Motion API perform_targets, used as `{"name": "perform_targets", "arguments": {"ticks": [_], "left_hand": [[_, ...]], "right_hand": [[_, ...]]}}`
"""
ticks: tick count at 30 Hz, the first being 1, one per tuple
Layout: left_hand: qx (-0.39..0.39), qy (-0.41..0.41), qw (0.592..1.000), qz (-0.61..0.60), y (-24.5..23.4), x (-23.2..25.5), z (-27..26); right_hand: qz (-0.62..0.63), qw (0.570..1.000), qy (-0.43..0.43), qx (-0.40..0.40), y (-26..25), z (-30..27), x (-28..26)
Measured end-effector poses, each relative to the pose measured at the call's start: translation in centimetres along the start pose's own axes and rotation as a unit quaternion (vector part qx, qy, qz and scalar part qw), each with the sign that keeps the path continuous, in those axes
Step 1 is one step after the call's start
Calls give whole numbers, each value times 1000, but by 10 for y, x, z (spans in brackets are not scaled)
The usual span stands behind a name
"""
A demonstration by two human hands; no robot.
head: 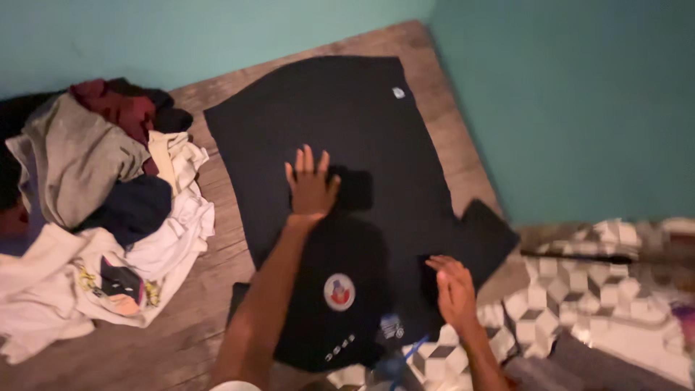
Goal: The person smooths a black t-shirt on a wooden table, places a blue hanger inside it, and hangs it on a clothing rack. Then the person smooths a gray t-shirt, places it on a hanger, and hangs it on the rack.
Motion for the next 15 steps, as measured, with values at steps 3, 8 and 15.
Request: {"name": "perform_targets", "arguments": {"ticks": [3, 8, 15], "left_hand": [[-74, 58, 995, -24, 7, 62, -69], [-129, 226, 953, -156, -11, 155, -197], [-225, 359, 886, -185, -19, 171, -311]], "right_hand": [[-89, 992, 4, 91, -14, -44, -23], [-204, 940, 216, 170, 8, -145, -16], [57, 836, 526, 149, 130, -272, 43]]}}
Point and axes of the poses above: each hand's wrist, its own z-axis towards the middle knuckle, its own y-axis out of the palm, x = y × z, the point moved 8 cm from there along z, towards the middle knuckle, and after that the axes turned 3 degrees about -z, right-handed, at the moved point
